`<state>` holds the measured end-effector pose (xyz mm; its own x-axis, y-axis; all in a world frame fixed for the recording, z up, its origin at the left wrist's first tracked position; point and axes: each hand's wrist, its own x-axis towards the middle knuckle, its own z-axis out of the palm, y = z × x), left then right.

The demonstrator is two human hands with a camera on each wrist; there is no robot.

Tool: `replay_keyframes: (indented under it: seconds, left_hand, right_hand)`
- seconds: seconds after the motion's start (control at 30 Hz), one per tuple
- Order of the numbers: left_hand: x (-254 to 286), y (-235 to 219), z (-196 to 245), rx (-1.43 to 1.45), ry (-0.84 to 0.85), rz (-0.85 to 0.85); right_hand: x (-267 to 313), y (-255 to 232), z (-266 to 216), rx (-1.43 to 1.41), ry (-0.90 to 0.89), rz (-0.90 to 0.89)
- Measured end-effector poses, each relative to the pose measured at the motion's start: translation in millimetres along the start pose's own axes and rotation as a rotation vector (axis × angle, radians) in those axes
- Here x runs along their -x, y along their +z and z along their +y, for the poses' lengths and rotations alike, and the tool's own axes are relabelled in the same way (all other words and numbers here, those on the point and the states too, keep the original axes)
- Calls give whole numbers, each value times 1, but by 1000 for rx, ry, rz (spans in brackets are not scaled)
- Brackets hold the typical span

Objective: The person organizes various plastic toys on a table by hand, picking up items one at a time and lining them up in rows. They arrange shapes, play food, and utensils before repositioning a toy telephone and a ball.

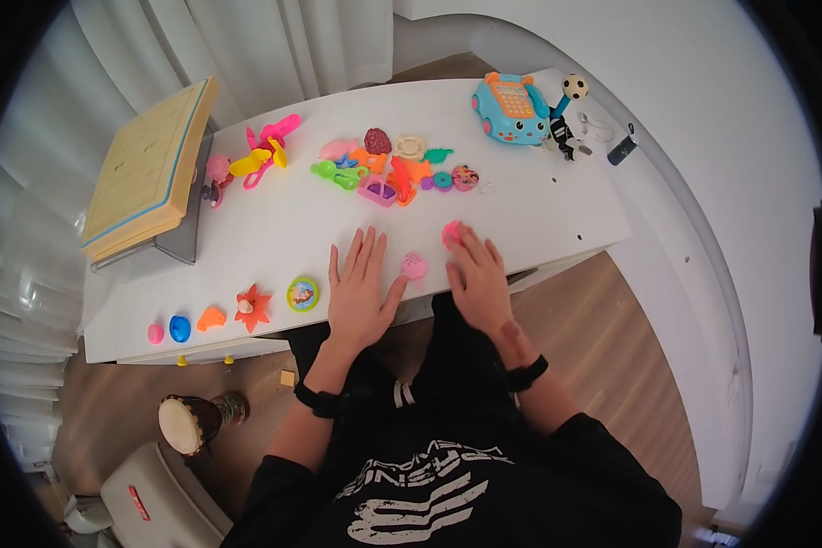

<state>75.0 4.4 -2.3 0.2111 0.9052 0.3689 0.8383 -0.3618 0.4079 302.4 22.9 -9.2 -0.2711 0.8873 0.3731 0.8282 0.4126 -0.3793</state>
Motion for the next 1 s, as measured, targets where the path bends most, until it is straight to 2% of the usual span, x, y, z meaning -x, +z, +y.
replay_keyframes:
  seconds: [0.23, 0.43, 0.9, 0.97, 1.0]
  left_hand:
    - [-12, 1, -10, 114, 11, 101]
    - [-9, -1, -8, 116, 49, 111]
    - [-9, -1, -8, 132, 6, 143]
    - [-10, -1, -10, 136, 2, 150]
    - [-9, -1, -9, 136, 2, 147]
  right_hand:
    - [18, -5, -14, -90, -2, 13]
    - [18, -5, -13, -101, -15, 15]
    - [25, -5, -9, -86, 2, 68]
    - [20, -7, -5, -171, -2, 186]
    - [11, -12, -6, -170, -1, 188]
